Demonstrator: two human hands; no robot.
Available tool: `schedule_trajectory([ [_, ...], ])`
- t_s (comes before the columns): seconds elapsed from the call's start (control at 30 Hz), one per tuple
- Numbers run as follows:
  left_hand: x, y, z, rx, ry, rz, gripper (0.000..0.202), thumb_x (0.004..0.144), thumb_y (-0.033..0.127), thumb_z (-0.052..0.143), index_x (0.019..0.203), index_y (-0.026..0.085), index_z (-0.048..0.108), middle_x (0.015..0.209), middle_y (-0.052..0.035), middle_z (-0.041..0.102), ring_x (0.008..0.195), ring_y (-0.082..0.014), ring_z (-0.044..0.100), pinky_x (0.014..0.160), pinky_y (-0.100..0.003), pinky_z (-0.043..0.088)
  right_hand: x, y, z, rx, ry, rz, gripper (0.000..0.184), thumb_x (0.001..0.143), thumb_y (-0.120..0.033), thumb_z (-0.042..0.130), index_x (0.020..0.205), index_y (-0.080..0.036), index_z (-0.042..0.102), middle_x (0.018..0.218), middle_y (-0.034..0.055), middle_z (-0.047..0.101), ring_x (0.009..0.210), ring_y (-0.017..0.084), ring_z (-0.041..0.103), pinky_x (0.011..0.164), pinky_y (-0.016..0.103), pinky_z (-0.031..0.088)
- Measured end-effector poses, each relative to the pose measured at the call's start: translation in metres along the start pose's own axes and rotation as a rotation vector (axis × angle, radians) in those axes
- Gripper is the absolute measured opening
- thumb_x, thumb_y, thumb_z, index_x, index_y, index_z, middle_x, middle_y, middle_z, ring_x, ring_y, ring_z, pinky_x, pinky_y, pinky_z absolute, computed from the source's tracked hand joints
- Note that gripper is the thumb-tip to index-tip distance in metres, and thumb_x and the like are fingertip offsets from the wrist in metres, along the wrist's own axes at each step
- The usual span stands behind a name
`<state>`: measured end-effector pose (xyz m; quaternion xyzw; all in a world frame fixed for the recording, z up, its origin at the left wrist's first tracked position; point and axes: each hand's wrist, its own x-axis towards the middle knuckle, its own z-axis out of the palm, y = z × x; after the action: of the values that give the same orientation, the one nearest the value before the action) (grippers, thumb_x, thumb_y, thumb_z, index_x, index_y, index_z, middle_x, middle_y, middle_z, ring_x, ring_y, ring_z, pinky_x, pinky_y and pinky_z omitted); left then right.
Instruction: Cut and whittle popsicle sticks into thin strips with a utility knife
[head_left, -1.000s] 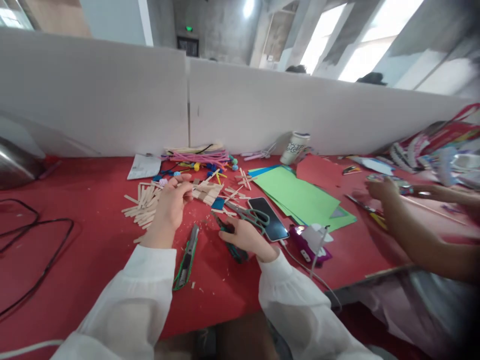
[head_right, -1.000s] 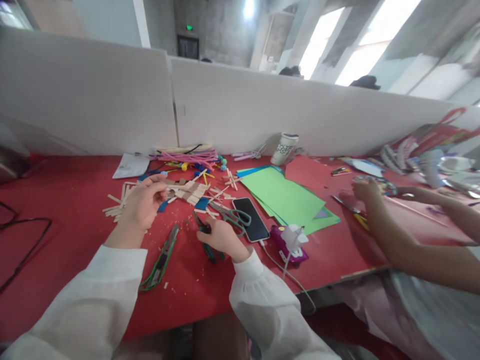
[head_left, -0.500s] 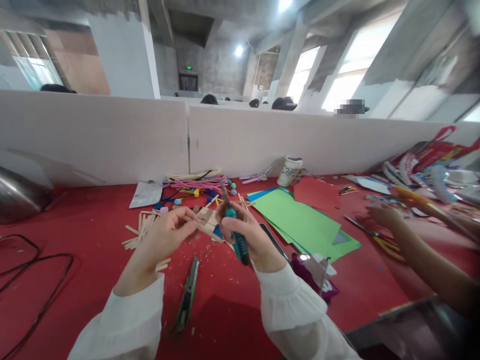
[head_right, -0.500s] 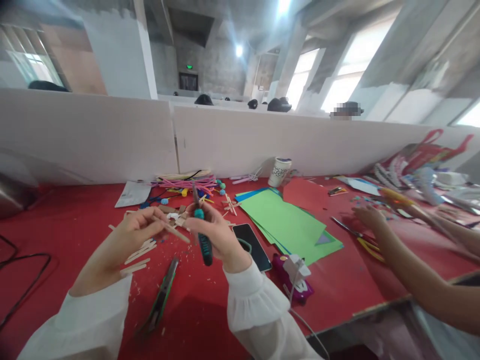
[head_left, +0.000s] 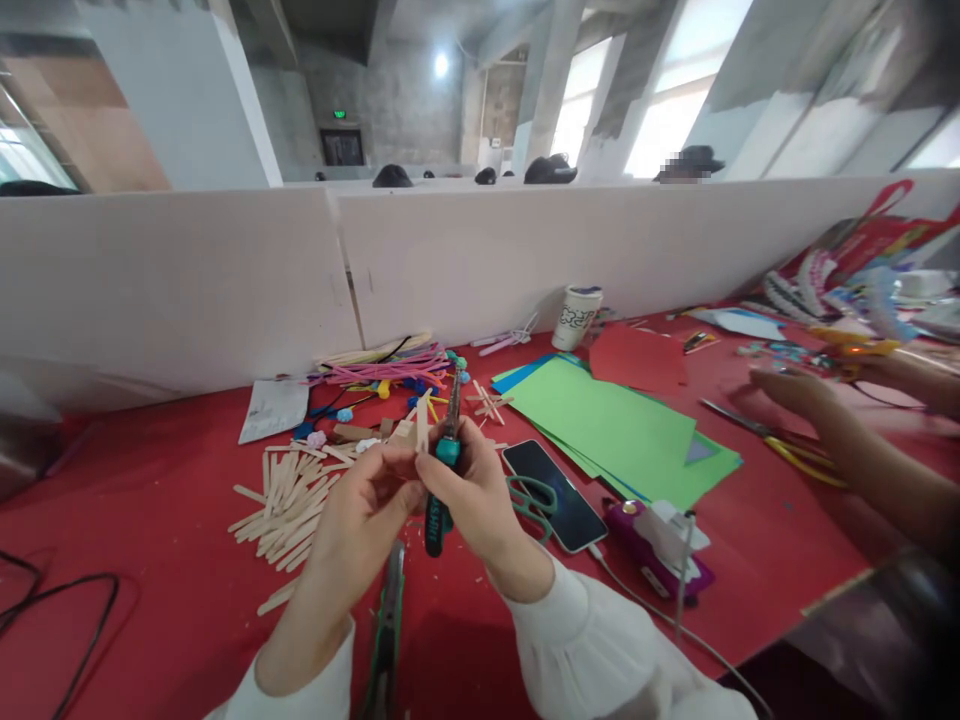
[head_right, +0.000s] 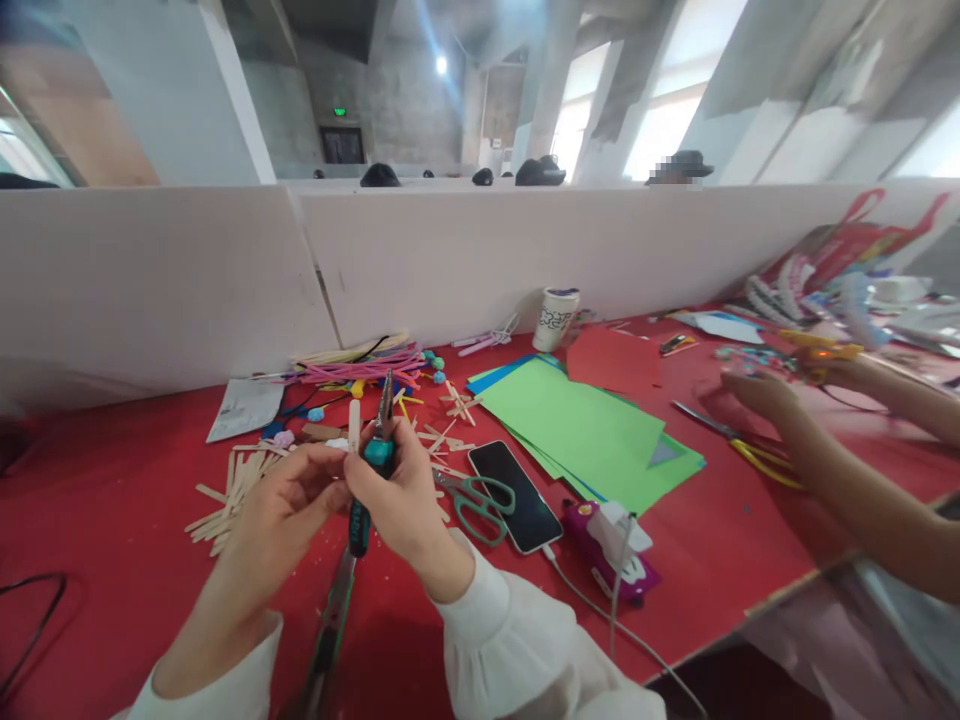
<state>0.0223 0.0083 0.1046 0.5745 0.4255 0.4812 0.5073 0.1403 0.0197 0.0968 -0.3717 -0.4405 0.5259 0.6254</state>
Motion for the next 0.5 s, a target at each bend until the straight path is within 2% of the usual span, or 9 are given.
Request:
schedule_trajectory([
  [0.07, 0.001, 0.003, -0.002, 0.005, 0.01, -0.015, 0.019, 0.069, 0.031, 0.068, 0.078, 0.018, 0.057, 0.067, 0.0022, 0.06, 0.062, -0.0112, 0.056, 0.056, -0.021, 0.046, 0.0, 0.003, -0.001, -0.033, -0.038, 0.014, 0.023, 0.066, -0.027, 0.064, 0.077, -0.022, 0.044, 0.062, -0.0084, 0.043, 0.053, 0.008, 0.039, 0.049, 0.021, 0.037],
  [0.17, 0.001, 0.006, -0.005, 0.005, 0.101, -0.023, 0.014, 0.071, 0.028, 0.064, 0.072, 0.019, 0.054, 0.057, 0.0057, 0.05, 0.052, -0.0084, 0.047, 0.05, -0.019, 0.04, -0.002, 0.007, -0.001, -0.082, -0.076, -0.019, 0.022, 0.069, -0.029, 0.064, 0.077, -0.021, 0.045, 0.067, -0.0068, 0.045, 0.059, 0.008, 0.041, 0.055, 0.022, 0.039],
  [0.3, -0.005, 0.002, -0.002, -0.05, 0.158, -0.028, 0.016, 0.081, 0.036, 0.052, 0.077, 0.021, 0.047, 0.064, 0.0047, 0.052, 0.053, -0.0105, 0.048, 0.051, -0.023, 0.041, -0.006, 0.01, 0.002, -0.05, -0.06, -0.036, 0.023, 0.072, -0.034, 0.064, 0.079, -0.021, 0.046, 0.068, -0.0063, 0.045, 0.059, 0.008, 0.041, 0.056, 0.022, 0.039],
  [0.4, -0.01, -0.004, 0.009, 0.06, 0.156, 0.02, 0.02, 0.084, 0.042, 0.05, 0.083, 0.022, 0.046, 0.066, 0.0045, 0.049, 0.055, -0.0115, 0.046, 0.052, -0.024, 0.04, -0.007, 0.009, 0.003, -0.035, -0.006, -0.093, 0.022, 0.075, -0.037, 0.06, 0.082, -0.022, 0.046, 0.069, -0.006, 0.046, 0.06, 0.009, 0.043, 0.058, 0.023, 0.04],
  [0.5, -0.013, -0.007, 0.018, 0.125, 0.247, 0.068, 0.022, 0.084, 0.044, 0.051, 0.081, 0.023, 0.044, 0.069, 0.0038, 0.047, 0.059, -0.0125, 0.047, 0.057, -0.025, 0.041, -0.005, 0.006, 0.0, -0.196, 0.003, -0.186, 0.02, 0.077, -0.036, 0.059, 0.081, -0.022, 0.045, 0.069, -0.0054, 0.045, 0.061, 0.01, 0.042, 0.06, 0.024, 0.039],
])
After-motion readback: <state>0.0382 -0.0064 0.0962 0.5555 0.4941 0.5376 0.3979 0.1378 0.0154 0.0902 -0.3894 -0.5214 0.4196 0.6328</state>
